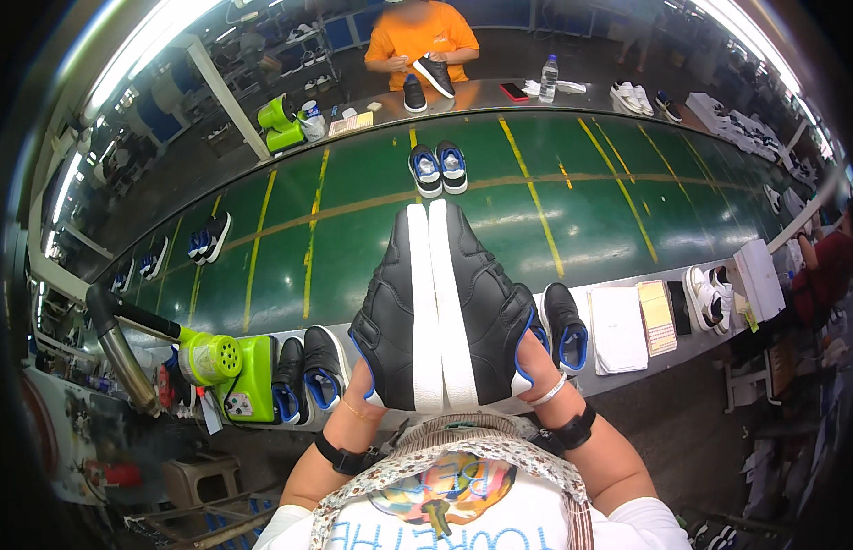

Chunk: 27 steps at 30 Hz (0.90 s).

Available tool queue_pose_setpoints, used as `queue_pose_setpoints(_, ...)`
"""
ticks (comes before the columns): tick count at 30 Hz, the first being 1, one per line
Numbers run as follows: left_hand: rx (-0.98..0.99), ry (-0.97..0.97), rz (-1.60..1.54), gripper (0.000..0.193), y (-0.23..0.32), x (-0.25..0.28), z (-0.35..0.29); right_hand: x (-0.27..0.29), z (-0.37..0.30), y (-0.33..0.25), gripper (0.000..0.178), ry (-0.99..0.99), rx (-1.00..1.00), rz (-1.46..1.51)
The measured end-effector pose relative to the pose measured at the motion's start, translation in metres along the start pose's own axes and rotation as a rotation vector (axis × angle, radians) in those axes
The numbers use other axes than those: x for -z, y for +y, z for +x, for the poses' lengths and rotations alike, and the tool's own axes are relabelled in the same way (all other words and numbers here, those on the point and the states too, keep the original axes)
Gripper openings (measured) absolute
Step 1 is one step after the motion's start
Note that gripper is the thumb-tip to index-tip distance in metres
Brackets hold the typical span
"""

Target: The person picks up a pair of shoes, turns them over, and places them on a rack. They then pick up a second pair of shoes, wipe the heels with a cloth, and place them on the rack before picking up a third pair and trimming the edges with shears.

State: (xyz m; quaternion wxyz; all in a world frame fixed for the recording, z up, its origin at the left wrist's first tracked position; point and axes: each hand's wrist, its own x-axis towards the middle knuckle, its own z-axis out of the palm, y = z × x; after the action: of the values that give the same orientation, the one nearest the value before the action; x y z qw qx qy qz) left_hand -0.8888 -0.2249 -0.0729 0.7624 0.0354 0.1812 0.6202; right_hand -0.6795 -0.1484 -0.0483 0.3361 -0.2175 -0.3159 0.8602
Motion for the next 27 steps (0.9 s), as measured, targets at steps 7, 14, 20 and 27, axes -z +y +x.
queue_pose_setpoints(7, -0.027, -0.028, -0.079, 0.035, 0.012, 0.009, -0.004, -0.002, 0.001, 0.003, 0.050, -0.009, 0.052, -0.333)
queue_pose_setpoints(14, -0.320, -0.263, 0.241, 0.070, 0.040, -0.020, -0.017, -0.028, 0.003, -0.018, 0.065, -0.138, 0.248, -0.022)
queue_pose_setpoints(20, -0.015, -0.384, 0.161, 0.081, 0.023, -0.004, -0.012, -0.029, 0.013, 0.016, 0.094, -0.297, -0.103, 0.144)
queue_pose_setpoints(27, 0.040, -0.295, 0.173, 0.087, 0.036, 0.007, -0.018, -0.028, 0.018, 0.029, 0.093, -0.266, -0.086, 0.095)
